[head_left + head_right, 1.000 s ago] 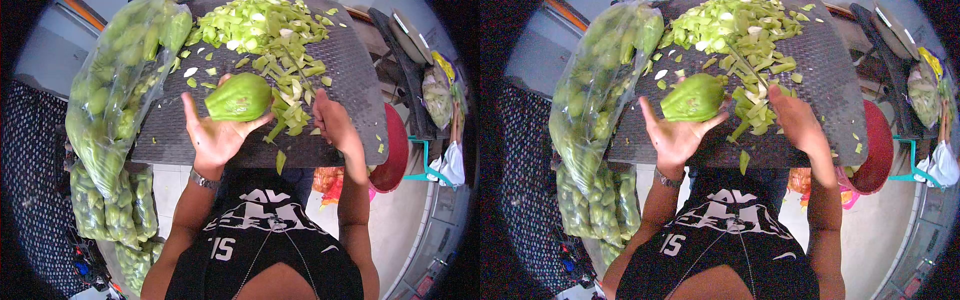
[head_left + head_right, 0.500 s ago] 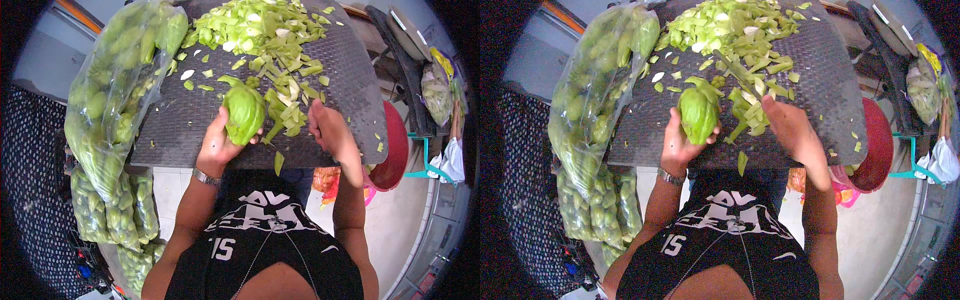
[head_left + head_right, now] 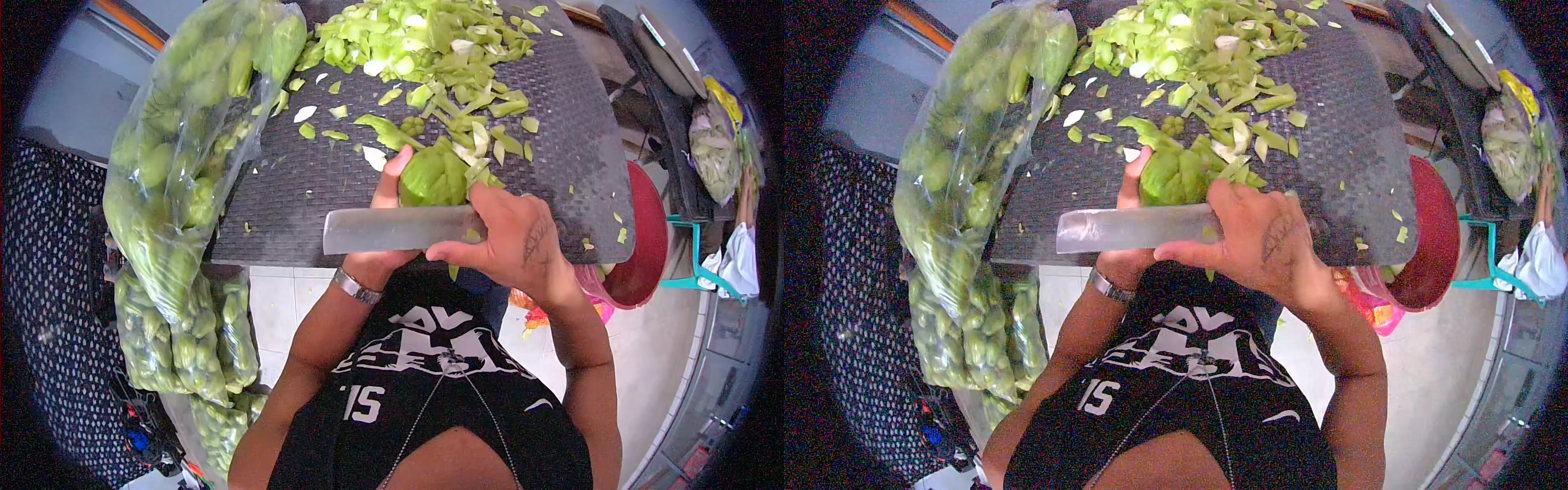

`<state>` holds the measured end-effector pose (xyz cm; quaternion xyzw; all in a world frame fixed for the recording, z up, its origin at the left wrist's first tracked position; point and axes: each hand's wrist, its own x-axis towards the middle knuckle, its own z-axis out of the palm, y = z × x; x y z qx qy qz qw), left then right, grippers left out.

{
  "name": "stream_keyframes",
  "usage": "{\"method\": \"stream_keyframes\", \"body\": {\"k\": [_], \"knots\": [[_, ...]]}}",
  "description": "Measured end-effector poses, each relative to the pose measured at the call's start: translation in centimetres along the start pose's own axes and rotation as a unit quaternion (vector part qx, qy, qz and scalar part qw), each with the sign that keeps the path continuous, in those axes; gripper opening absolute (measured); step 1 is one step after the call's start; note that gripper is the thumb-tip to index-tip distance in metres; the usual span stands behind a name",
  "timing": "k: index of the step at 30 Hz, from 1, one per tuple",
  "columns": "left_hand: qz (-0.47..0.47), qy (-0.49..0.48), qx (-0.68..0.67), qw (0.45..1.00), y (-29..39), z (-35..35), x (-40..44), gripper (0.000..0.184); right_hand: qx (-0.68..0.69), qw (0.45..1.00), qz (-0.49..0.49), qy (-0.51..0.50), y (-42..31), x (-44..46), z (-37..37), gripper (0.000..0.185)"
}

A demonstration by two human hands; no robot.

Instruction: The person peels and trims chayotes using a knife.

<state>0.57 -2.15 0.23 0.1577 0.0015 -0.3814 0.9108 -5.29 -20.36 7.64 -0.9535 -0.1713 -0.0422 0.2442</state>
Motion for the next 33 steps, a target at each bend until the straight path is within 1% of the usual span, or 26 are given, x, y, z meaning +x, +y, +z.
{"method": "stream_keyframes", "body": {"k": [3, 6, 9, 11, 12, 13, 14, 15, 16, 18, 19, 20, 21, 23, 24, 26, 27, 28, 30, 31, 33], "knots": [[0.039, 0.040, 0.044, 0.997, -0.4, 0.6, 0.2, 0.065, -0.015, 0.998, -0.023, 0.057, 0.0, -0.1, 0.8, 0.068], [0.040, 0.080, 0.052, 0.995, -0.7, 1.7, 0.1, 0.063, -0.013, 0.996, -0.022, 0.087, 0.4, 0.1, 1.2, 0.070], [-0.013, 0.055, 0.058, 0.997, 0.1, -0.6, -0.4, 0.066, 0.022, 0.997, 0.003, 0.070, 1.2, 0.5, 0.6, 0.069], [-0.023, 0.017, 0.053, 0.998, 0.5, -3.3, -1.2, 0.068, 0.031, 0.999, 0.028, 0.011, 2.9, 0.8, 0.4, 0.071], [-0.022, 0.024, 0.052, 0.998, 0.4, -3.4, -1.5, 0.069, 0.036, 0.998, 0.039, -0.021, 3.6, 0.9, 0.5, 0.072], [-0.021, 0.030, 0.050, 0.998, 0.3, -3.3, -1.7, 0.069, 0.039, 0.998, 0.041, -0.032, 3.9, 1.0, 0.6, 0.071], [-0.021, 0.064, 0.056, 0.996, 0.2, -3.0, -1.6, 0.070, 0.040, 0.997, 0.043, -0.040, 4.2, 1.2, 0.6, 0.070], [-0.022, 0.055, 0.052, 0.997, 0.2, -2.8, -1.8, 0.073, 0.041, 0.997, 0.044, -0.046, 4.7, 1.6, 0.7, 0.070], [-0.023, 0.046, 0.048, 0.998, 0.2, -2.5, -1.9, 0.077, 0.034, 0.994, 0.096, -0.035, 5.7, 1.8, 1.2, 0.065], [-0.039, 0.065, 0.113, 0.991, 0.7, -0.7, -3.2, 0.075, 0.021, 0.981, 0.195, -0.013, 8.5, 2.1, 2.1, 0.058], [-0.049, 0.075, 0.147, 0.985, 1.1, -0.1, -3.6, 0.074, 0.037, 0.969, 0.243, -0.018, 9.0, 2.2, 0.6, 0.055], [-0.065, 0.050, 0.102, 0.991, 1.3, -0.7, -3.9, 0.074, 0.020, 0.970, 0.243, 0.011, 10.1, 2.1, 0.5, 0.051], [-0.033, 0.067, 0.125, 0.989, 1.2, -1.0, -3.8, 0.079, 0.018, 0.969, 0.244, -0.024, 10.7, 2.2, -0.3, 0.066], [0.029, 0.100, 0.171, 0.980, 0.9, -1.4, -3.7, 0.089, 0.074, 0.958, 0.275, -0.038, 10.6, 2.1, -0.5, 0.066], [0.034, 0.016, 0.153, 0.988, 1.5, -1.2, -3.9, 0.068, 0.079, 0.963, 0.254, -0.032, 10.5, 2.0, -0.4, 0.066], [0.074, 0.022, 0.219, 0.973, 1.8, -1.2, -3.6, 0.067, 0.089, 0.973, 0.214, -0.020, 10.0, 1.7, 0.3, 0.066], [0.096, 0.026, 0.251, 0.963, 2.0, -1.2, -3.5, 0.069, 0.105, 0.967, 0.231, -0.029, 9.3, 1.7, 0.3, 0.066], [0.077, 0.016, 0.203, 0.976, 2.4, -0.7, -3.5, 0.074, 0.121, 0.961, 0.247, -0.038, 8.3, 1.8, 0.2, 0.065], [0.079, 0.016, 0.206, 0.975, 2.7, 0.2, -3.6, 0.074, 0.146, 0.952, 0.262, -0.059, 6.7, 2.1, 0.0, 0.064], [0.079, 0.016, 0.207, 0.975, 2.7, 0.5, -3.6, 0.073, 0.142, 0.961, 0.230, -0.054, 6.0, 2.0, 0.0, 0.064], [0.118, 0.050, 0.324, 0.937, 2.6, -0.5, -3.2, 0.073, 0.133, 0.976, 0.165, -0.045, 4.7, 1.7, -0.1, 0.064]]}}
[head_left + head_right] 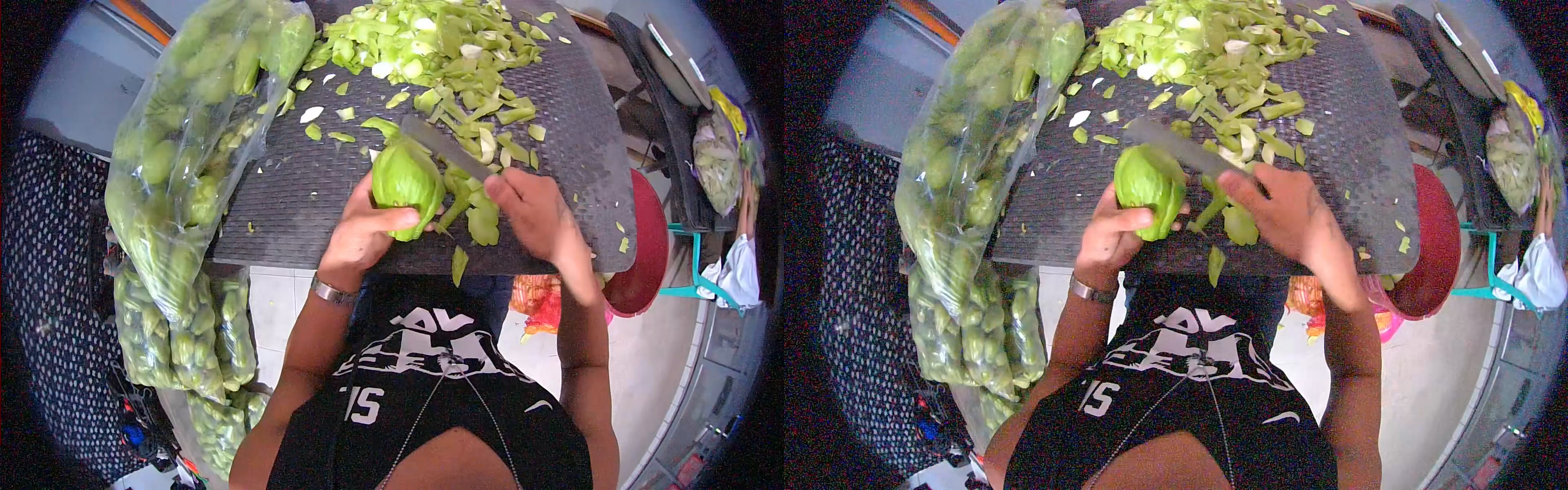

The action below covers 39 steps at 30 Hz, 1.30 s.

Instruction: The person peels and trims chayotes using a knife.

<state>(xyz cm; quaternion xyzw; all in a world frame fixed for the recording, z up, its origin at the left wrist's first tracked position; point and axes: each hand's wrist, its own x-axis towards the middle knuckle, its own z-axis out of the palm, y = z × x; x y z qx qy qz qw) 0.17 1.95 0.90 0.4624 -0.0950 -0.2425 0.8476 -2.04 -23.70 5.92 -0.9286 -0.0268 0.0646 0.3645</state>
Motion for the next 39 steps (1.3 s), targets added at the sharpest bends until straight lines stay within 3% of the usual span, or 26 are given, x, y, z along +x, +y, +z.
{"method": "stream_keyframes", "body": {"k": [1, 4, 6, 8, 11, 13, 15, 18, 20, 21, 22, 24, 27, 31, 34, 36, 39], "knots": [[0.018, 0.016, 0.062, 0.998, -0.5, -0.4, 0.1, 0.073, -0.017, 1.000, -0.002, -0.019, -0.8, -0.2, 0.1, 0.067], [0.121, 0.044, 0.226, 0.966, -1.1, -0.8, -0.1, 0.068, -0.051, 0.990, -0.125, -0.034, -3.0, -1.4, -0.1, 0.069], [0.048, 0.068, 0.058, 0.995, -1.1, -0.4, 0.8, 0.066, -0.093, 0.982, -0.162, -0.025, -3.6, -1.6, 0.4, 0.073], [0.136, 0.053, 0.369, 0.918, -0.6, -0.2, 0.8, 0.065, -0.112, 0.976, -0.182, -0.031, -4.1, -1.4, 0.4, 0.073], [0.048, 0.105, 0.202, 0.972, -1.6, -0.7, 0.9, 0.073, -0.106, 0.974, -0.192, -0.051, -4.0, -1.0, 0.1, 0.073], [0.074, 0.098, 0.268, 0.956, -0.7, 0.3, 0.7, 0.077, -0.085, 0.979, -0.175, -0.055, -3.2, -0.4, -0.1, 0.072], [0.204, 0.046, 0.521, 0.827, 0.4, 1.5, -0.5, 0.080, -0.071, 0.983, -0.156, -0.071, -2.2, 0.4, -0.1, 0.070], [0.211, 0.085, 0.574, 0.787, -0.3, 1.2, -0.3, 0.078, -0.065, 0.987, -0.116, -0.095, 0.2, 1.9, 0.3, 0.070], [0.163, 0.074, 0.477, 0.860, 0.5, 2.3, -1.2, 0.079, -0.059, 0.992, -0.068, -0.089, 2.7, 3.3, 0.9, 0.070], [0.134, 0.066, 0.429, 0.891, 1.1, 2.7, -1.7, 0.079, -0.076, 0.991, 0.029, -0.110, 2.6, 3.8, -0.1, 0.071], [0.140, 0.063, 0.429, 0.890, 1.1, 3.1, -2.0, 0.083, -0.176, 0.974, 0.041, -0.138, 3.8, 4.8, -0.5, 0.061], [0.133, 0.076, 0.377, 0.913, 0.5, 2.2, -1.6, 0.083, -0.186, 0.973, -0.024, -0.132, 4.4, 4.6, -1.4, 0.049], [0.029, 0.055, 0.068, 0.996, -0.2, 0.9, -0.8, 0.074, -0.196, 0.970, -0.100, -0.099, 5.3, 4.5, -1.9, 0.042], [0.000, 0.035, -0.068, 0.997, -0.2, -0.3, -1.4, 0.092, -0.097, 0.984, -0.148, -0.022, 6.5, 3.8, -1.3, 0.042], [0.103, -0.160, -0.240, 0.952, -2.2, -3.3, 0.3, 0.094, -0.047, 0.996, -0.071, -0.025, 4.1, 2.4, -0.9, 0.045], [0.066, -0.095, -0.258, 0.959, -2.3, -4.0, 0.1, 0.101, -0.003, 0.995, 0.060, -0.081, 1.4, 2.2, -1.2, 0.049], [0.013, -0.038, -0.277, 0.960, 0.7, -1.4, -0.6, 0.101, 0.064, 0.993, 0.065, -0.071, 0.8, 1.6, -0.5, 0.054]]}}
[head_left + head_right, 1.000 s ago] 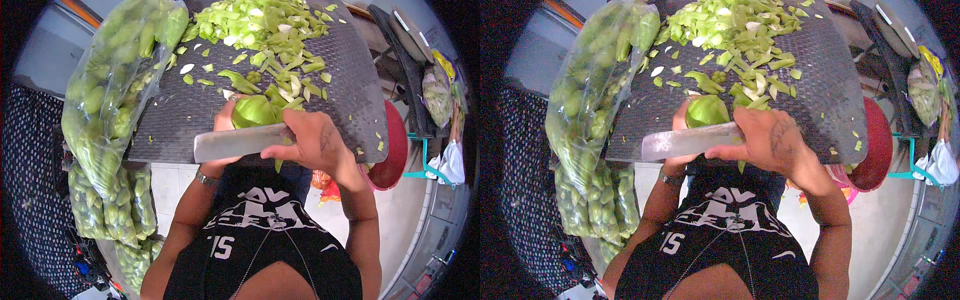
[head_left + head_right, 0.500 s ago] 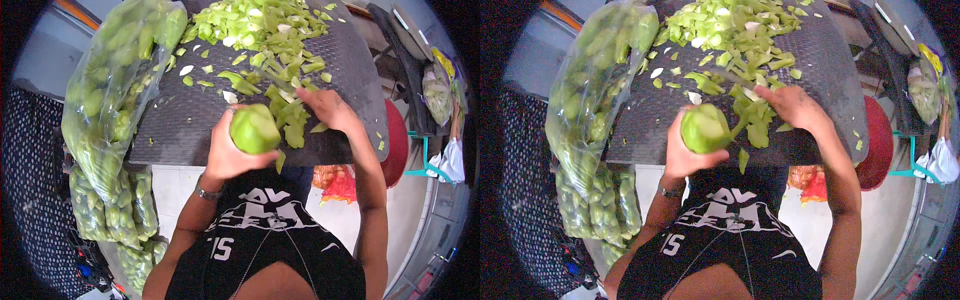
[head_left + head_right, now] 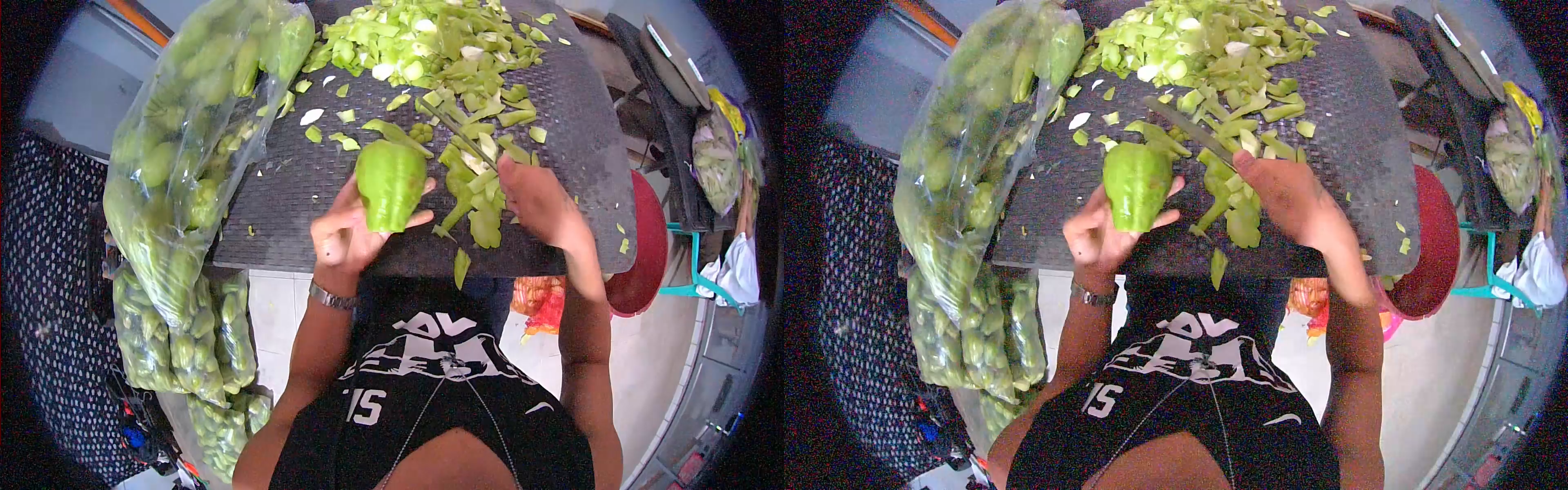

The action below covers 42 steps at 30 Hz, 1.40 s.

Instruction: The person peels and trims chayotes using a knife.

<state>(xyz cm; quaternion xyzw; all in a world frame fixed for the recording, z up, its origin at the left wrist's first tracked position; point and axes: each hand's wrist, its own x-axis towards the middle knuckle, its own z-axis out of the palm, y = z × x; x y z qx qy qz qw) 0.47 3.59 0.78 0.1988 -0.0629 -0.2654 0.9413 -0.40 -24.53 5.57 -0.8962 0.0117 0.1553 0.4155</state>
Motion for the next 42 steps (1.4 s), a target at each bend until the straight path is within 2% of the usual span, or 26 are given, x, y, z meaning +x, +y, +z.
{"method": "stream_keyframes", "body": {"k": [3, 4, 7, 8, 9, 11, 12, 15, 16, 19, 20, 22, 24, 26, 28, 31, 34, 37, 38, 40, 42], "knots": [[0.036, 0.022, 0.130, 0.991, -0.3, -0.8, -0.2, 0.096, 0.029, 0.994, -0.104, 0.017, -0.3, -0.4, 0.4, 0.059], [0.026, 0.005, 0.105, 0.994, -0.5, -1.0, 0.0, 0.087, 0.014, 0.995, -0.096, 0.014, -0.8, -0.8, 0.4, 0.060], [0.002, 0.072, 0.168, 0.983, -1.8, -2.0, 1.0, 0.078, -0.044, 0.996, -0.075, 0.016, -2.8, -1.6, 0.5, 0.064], [0.006, 0.087, 0.203, 0.975, -2.3, -2.0, 1.0, 0.068, -0.072, 0.995, -0.067, 0.022, -3.0, -1.7, 0.9, 0.065], [-0.002, 0.094, 0.222, 0.970, -2.5, -1.5, 1.2, 0.069, -0.099, 0.993, -0.057, 0.029, -3.0, -1.8, 1.3, 0.067], [-0.023, 0.112, 0.258, 0.959, -3.3, -0.9, 0.9, 0.070, -0.136, 0.983, -0.114, 0.047, -3.4, -2.6, 2.3, 0.070], [0.044, 0.137, 0.300, 0.943, -4.2, -1.2, 0.6, 0.073, -0.169, 0.972, -0.150, 0.063, -3.6, -3.0, 2.7, 0.071], [0.102, 0.153, 0.467, 0.865, -5.3, -1.8, 1.9, 0.076, -0.231, 0.942, -0.226, 0.094, -3.3, -3.3, 3.9, 0.070], [0.107, 0.168, 0.559, 0.805, -5.0, -0.9, 1.8, 0.082, -0.238, 0.937, -0.236, 0.094, -3.0, -3.2, 4.2, 0.069], [0.140, 0.145, 0.594, 0.779, -5.7, -1.0, 1.5, 0.088, -0.278, 0.920, -0.254, 0.107, -2.8, -3.1, 4.6, 0.069], [0.177, 0.119, 0.573, 0.791, -5.9, -1.3, 1.3, 0.090, -0.294, 0.913, -0.259, 0.113, -2.7, -3.1, 4.7, 0.070], [0.249, 0.066, 0.527, 0.810, -6.3, -1.8, 0.9, 0.094, -0.290, 0.915, -0.251, 0.124, -2.3, -2.8, 5.1, 0.069], [0.235, 0.062, 0.599, 0.763, -6.0, -1.7, 0.4, 0.090, -0.270, 0.924, -0.243, 0.116, -2.0, -2.5, 5.0, 0.069], [0.211, 0.093, 0.636, 0.737, -5.9, -0.9, 0.2, 0.086, -0.232, 0.939, -0.237, 0.094, -1.6, -2.0, 4.5, 0.070], [0.173, 0.163, 0.636, 0.735, -6.2, 0.6, 0.2, 0.083, -0.216, 0.946, -0.222, 0.095, -1.1, -1.4, 4.0, 0.070], [0.183, 0.168, 0.724, 0.644, -5.4, 1.3, 0.4, 0.064, -0.188, 0.958, -0.205, 0.067, -0.1, -0.2, 3.2, 0.071], [0.171, 0.202, 0.730, 0.630, -4.8, 3.5, -0.1, 0.049, -0.178, 0.965, -0.190, 0.021, -0.2, 0.4, 2.6, 0.071], [0.169, 0.201, 0.708, 0.655, -4.8, 3.4, -0.4, 0.054, -0.183, 0.970, -0.160, -0.025, -1.2, 0.5, 2.1, 0.074], [0.141, 0.226, 0.693, 0.670, -4.7, 3.4, -0.6, 0.056, -0.185, 0.971, -0.147, -0.038, -1.5, 0.5, 2.0, 0.075], [0.080, 0.275, 0.660, 0.695, -4.7, 3.7, -1.3, 0.059, -0.191, 0.970, -0.148, 0.005, 0.2, 1.2, 2.0, 0.077], [0.153, 0.243, 0.670, 0.685, -4.5, 4.9, -2.5, 0.063, -0.186, 0.979, 0.029, 0.072, 0.6, 2.2, 0.8, 0.066]]}}
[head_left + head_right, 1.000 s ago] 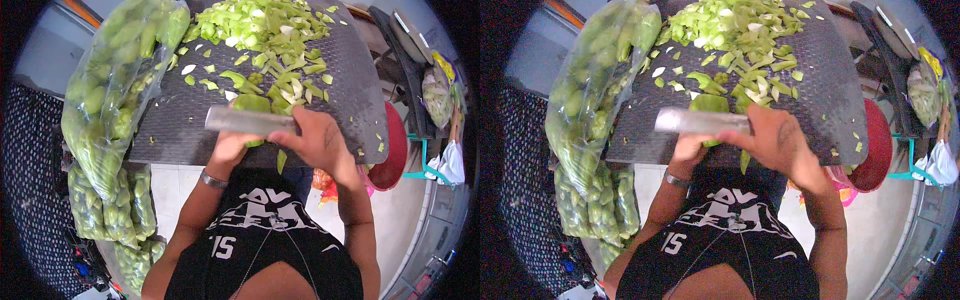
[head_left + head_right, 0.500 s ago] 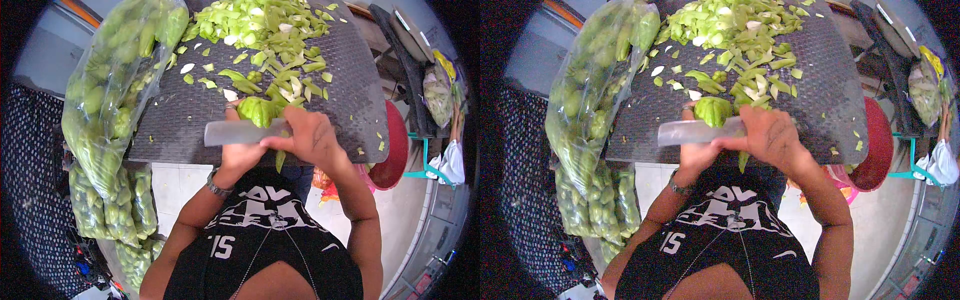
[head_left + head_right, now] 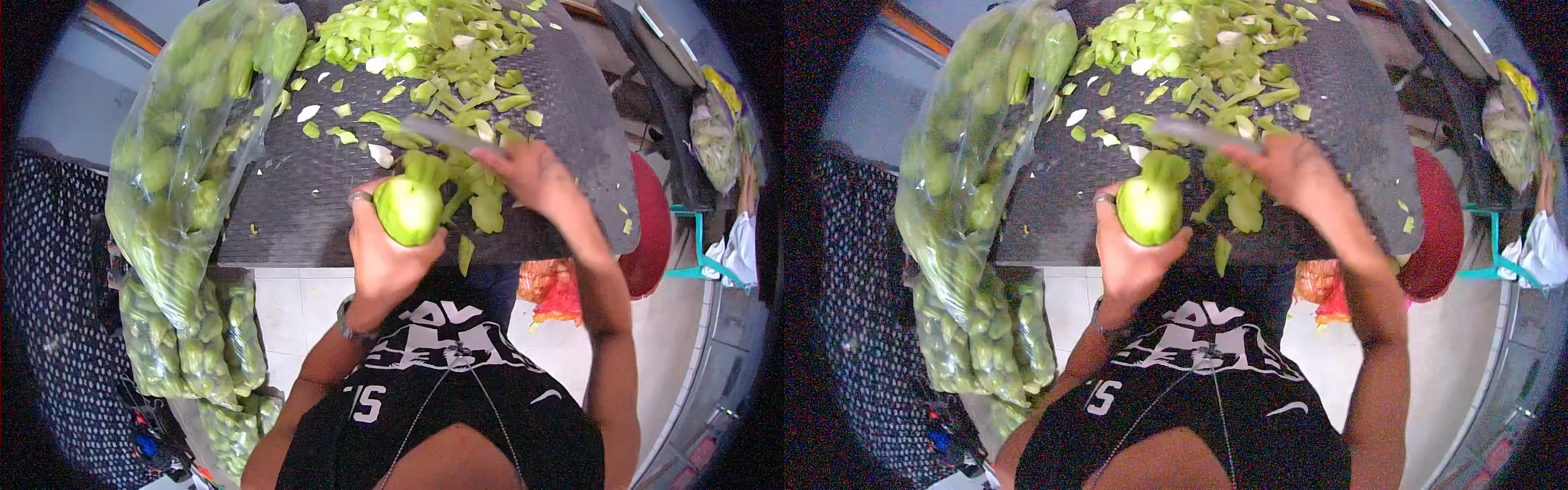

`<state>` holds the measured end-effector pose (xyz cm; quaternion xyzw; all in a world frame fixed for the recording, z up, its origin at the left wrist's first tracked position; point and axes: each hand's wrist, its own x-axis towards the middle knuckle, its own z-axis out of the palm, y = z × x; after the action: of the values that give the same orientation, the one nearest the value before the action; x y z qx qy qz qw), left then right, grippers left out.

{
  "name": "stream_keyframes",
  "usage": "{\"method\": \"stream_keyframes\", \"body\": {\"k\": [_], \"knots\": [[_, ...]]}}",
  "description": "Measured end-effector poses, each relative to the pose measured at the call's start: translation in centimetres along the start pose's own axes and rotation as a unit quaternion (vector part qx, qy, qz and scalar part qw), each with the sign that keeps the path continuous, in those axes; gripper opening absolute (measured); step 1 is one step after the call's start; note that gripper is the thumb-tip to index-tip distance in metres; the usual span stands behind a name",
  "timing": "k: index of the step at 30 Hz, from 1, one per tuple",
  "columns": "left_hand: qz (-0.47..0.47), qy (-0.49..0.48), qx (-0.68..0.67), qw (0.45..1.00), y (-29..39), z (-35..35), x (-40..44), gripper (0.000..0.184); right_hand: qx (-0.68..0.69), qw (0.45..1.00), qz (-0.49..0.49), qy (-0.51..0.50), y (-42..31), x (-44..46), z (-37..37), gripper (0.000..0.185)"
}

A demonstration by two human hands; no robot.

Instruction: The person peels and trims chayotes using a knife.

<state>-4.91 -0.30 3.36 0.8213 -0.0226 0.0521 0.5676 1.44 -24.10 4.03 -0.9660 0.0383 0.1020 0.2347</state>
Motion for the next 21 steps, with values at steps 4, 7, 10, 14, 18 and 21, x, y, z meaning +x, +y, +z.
{"method": "stream_keyframes", "body": {"k": [4, 7, 10, 14, 18, 21], "knots": [[-0.012, -0.003, -0.023, 1.000, -0.7, -1.0, 0.5, 0.062, -0.005, 0.999, -0.044, -0.010, -0.2, -2.1, -2.6, 0.061], [-0.176, -0.106, -0.408, 0.890, -2.2, -0.4, 2.7, 0.044, 0.020, 0.999, -0.026, -0.011, 0.0, -2.5, -2.8, 0.056], [-0.202, -0.145, -0.422, 0.872, -3.1, -0.9, 3.3, 0.051, 0.117, 0.989, -0.089, 0.020, 2.2, -2.1, -0.4, 0.057], [-0.224, -0.141, -0.460, 0.848, -3.1, -1.6, 3.4, 0.063, 0.257, 0.962, 0.076, -0.061, -0.1, -5.1, -0.3, 0.064], [-0.215, -0.140, -0.497, 0.829, -2.6, -1.9, 3.2, 0.064, 0.319, 0.937, 0.117, -0.079, -0.3, -6.4, 0.5, 0.067], [-0.153, -0.196, -0.592, 0.767, -3.7, -2.5, 3.2, 0.069, 0.364, 0.926, 0.090, -0.053, 0.4, -7.7, 0.5, 0.067]]}}
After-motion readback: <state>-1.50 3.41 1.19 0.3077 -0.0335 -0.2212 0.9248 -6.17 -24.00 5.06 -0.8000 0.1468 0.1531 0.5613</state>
